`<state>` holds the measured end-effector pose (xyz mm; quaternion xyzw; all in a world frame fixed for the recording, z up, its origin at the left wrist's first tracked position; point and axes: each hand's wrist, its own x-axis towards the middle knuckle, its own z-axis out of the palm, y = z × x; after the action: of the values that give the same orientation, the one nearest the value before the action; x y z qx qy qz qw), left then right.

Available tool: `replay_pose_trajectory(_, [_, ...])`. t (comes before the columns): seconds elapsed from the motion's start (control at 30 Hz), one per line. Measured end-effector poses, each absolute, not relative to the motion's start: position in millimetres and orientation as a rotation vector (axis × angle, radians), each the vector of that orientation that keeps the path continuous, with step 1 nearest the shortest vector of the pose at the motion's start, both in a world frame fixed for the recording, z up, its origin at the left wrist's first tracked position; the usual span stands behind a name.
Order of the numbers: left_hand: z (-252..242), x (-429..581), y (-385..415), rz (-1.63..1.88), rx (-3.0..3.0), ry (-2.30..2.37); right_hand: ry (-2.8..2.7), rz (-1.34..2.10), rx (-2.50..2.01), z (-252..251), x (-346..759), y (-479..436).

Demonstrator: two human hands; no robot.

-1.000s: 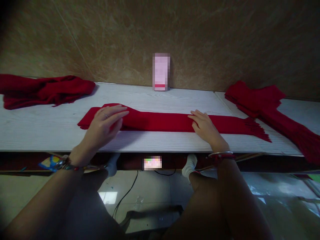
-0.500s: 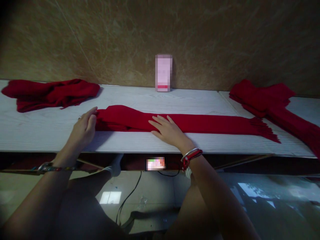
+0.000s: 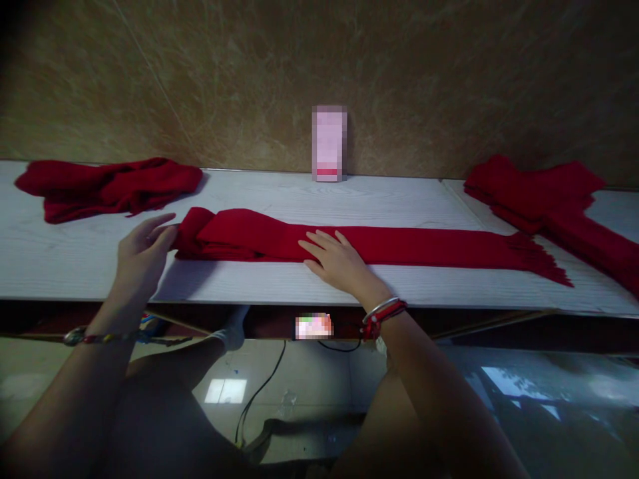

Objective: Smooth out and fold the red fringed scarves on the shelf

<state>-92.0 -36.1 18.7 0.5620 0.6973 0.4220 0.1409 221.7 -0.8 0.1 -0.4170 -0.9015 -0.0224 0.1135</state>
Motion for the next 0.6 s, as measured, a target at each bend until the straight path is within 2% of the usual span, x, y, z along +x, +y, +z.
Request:
replay_pose_trajectory(0.37, [29, -84, -36, 1.358, 1.285, 1.980, -2.648, -0.113, -1.210, -1, 221, -1])
replay_pose_trajectory(0.6, [66, -134, -27, 1.565, 1.104, 2.281, -2.645, -0.144, -1.203, -2, 222, -2])
